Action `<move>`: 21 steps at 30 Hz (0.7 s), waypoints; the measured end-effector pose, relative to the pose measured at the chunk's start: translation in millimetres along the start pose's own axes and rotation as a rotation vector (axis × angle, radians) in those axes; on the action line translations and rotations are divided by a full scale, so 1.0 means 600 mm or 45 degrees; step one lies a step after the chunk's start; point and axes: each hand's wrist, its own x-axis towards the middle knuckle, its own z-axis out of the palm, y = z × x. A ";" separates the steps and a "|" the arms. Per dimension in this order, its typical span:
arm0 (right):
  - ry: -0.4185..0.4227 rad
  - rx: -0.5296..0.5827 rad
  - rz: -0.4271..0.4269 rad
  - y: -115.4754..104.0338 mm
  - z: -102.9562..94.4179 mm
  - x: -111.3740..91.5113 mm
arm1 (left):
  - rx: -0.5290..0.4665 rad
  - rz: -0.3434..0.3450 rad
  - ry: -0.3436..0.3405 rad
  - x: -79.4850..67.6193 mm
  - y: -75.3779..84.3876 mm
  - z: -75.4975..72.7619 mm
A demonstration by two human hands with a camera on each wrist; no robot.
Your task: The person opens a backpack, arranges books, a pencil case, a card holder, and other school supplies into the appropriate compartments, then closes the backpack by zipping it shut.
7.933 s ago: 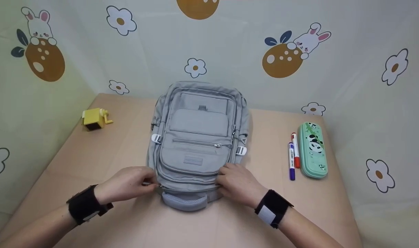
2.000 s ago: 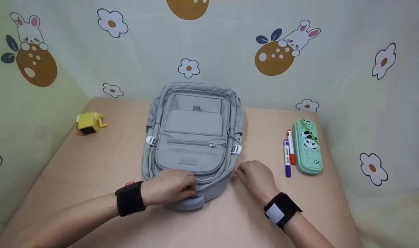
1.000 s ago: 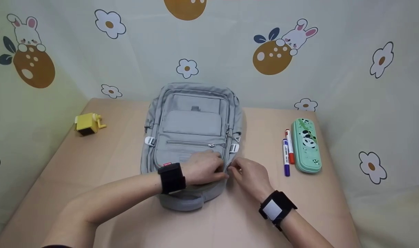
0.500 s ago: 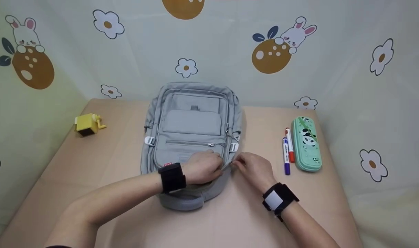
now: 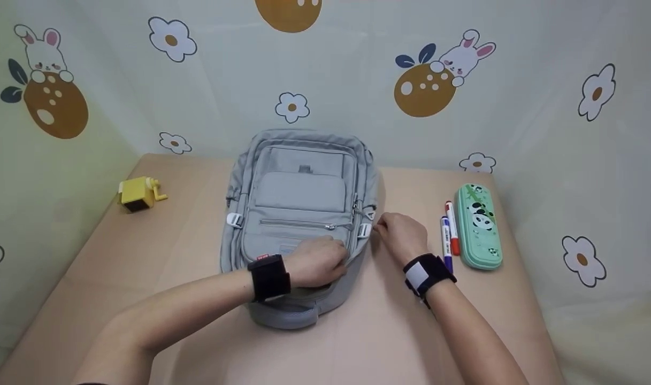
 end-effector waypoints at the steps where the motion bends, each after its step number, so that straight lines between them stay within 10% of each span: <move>1: 0.002 -0.004 0.006 0.001 0.001 0.007 | 0.001 0.002 0.000 0.000 -0.001 0.000; 21: 0.008 -0.005 0.069 0.005 0.012 0.045 | 0.038 0.007 0.024 -0.004 0.000 0.006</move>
